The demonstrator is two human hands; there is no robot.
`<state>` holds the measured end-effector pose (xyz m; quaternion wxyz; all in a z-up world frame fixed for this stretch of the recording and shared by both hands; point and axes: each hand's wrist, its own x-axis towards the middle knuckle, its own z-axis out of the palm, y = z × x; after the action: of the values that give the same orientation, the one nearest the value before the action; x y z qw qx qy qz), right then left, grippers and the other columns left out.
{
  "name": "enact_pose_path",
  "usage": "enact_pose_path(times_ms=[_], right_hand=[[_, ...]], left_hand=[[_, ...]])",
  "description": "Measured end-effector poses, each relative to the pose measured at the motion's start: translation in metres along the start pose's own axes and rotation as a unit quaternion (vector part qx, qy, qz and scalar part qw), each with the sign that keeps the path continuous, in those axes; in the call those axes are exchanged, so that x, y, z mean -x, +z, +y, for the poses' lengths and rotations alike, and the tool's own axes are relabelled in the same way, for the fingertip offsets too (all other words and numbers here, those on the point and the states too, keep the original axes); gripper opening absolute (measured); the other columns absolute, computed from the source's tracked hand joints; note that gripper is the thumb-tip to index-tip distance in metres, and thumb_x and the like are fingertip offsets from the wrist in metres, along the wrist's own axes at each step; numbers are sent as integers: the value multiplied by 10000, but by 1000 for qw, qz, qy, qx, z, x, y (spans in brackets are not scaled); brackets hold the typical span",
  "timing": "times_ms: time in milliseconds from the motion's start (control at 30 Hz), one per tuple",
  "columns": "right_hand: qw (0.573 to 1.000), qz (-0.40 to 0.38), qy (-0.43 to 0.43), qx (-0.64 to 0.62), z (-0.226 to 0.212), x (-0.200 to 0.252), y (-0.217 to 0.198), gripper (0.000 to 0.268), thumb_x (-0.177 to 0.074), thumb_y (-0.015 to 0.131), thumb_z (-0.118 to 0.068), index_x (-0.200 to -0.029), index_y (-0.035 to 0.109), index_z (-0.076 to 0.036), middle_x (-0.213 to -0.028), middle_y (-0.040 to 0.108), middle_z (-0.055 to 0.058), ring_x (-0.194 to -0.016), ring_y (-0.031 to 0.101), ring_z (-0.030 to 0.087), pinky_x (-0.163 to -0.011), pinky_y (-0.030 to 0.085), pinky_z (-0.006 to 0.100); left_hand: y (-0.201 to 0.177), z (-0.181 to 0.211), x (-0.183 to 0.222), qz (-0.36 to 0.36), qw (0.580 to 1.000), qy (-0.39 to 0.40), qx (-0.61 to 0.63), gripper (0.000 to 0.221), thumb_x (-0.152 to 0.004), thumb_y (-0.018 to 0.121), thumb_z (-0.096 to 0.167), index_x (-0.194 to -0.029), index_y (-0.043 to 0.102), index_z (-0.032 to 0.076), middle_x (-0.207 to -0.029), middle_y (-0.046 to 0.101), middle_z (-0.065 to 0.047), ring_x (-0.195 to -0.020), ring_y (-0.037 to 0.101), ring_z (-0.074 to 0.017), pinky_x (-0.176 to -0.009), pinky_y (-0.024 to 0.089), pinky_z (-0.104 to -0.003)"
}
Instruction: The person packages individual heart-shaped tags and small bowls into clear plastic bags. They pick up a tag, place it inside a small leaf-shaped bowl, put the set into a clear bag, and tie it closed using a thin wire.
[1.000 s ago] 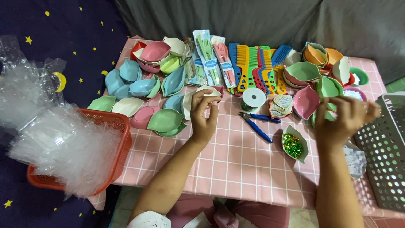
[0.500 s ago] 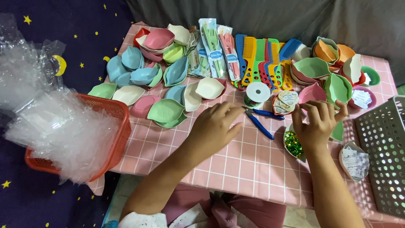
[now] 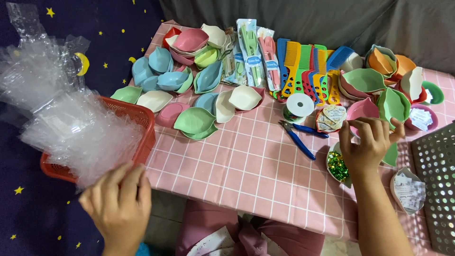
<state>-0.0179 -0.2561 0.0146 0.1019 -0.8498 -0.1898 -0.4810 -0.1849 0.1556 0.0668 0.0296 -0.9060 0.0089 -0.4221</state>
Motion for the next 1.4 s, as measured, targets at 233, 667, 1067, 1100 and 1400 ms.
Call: enact_pose_path(times_ms=[233, 667, 1067, 1100, 1400], right_hand=[[1000, -4, -2, 2, -1, 1, 2, 164, -885, 712, -53, -779, 589, -30, -852, 633, 111, -833, 567, 264, -983, 259, 447], [1000, -23, 15, -9, 5, 7, 5, 144, -891, 723, -59, -800, 613, -44, -881, 631, 100, -856, 565, 256, -1013, 243, 439], [1000, -2, 24, -5, 9, 1, -1, 157, -894, 700, -42, -781, 591, -34, -860, 624, 104, -808, 540, 251, -1009, 243, 425], [1000, 8, 27, -11, 11, 1, -2, 136, -892, 703, -31, -796, 607, -22, -867, 627, 116, -820, 539, 258, -1008, 238, 422], [993, 96, 62, 10, 54, 13, -6, 129, -900, 701, 13, -799, 620, 10, -817, 621, 140, -807, 564, 280, -1009, 251, 433]], left_hand=[[21, -23, 11, 2, 993, 10, -116, 94, -917, 696, 107, -980, 628, 120, -838, 602, 61, -697, 541, -126, -952, 294, -393], [-24, -18, -7, 158, 987, 25, 17, 144, -873, 777, 49, -771, 683, 87, -708, 687, -41, -668, 638, -213, -995, 188, -454], [-4, 49, -68, -55, 856, 190, 478, 193, -830, 617, 142, -965, 481, 161, -947, 687, 31, -783, 658, -144, -951, 285, -432], [6, 57, -73, -80, 833, 179, 518, 150, -850, 584, 116, -954, 483, 152, -911, 672, 31, -736, 625, -145, -921, 323, -434], [118, 125, -93, -228, 771, 159, 573, 58, -815, 598, 87, -838, 551, 112, -827, 529, -16, -813, 518, -194, -822, 378, -347]])
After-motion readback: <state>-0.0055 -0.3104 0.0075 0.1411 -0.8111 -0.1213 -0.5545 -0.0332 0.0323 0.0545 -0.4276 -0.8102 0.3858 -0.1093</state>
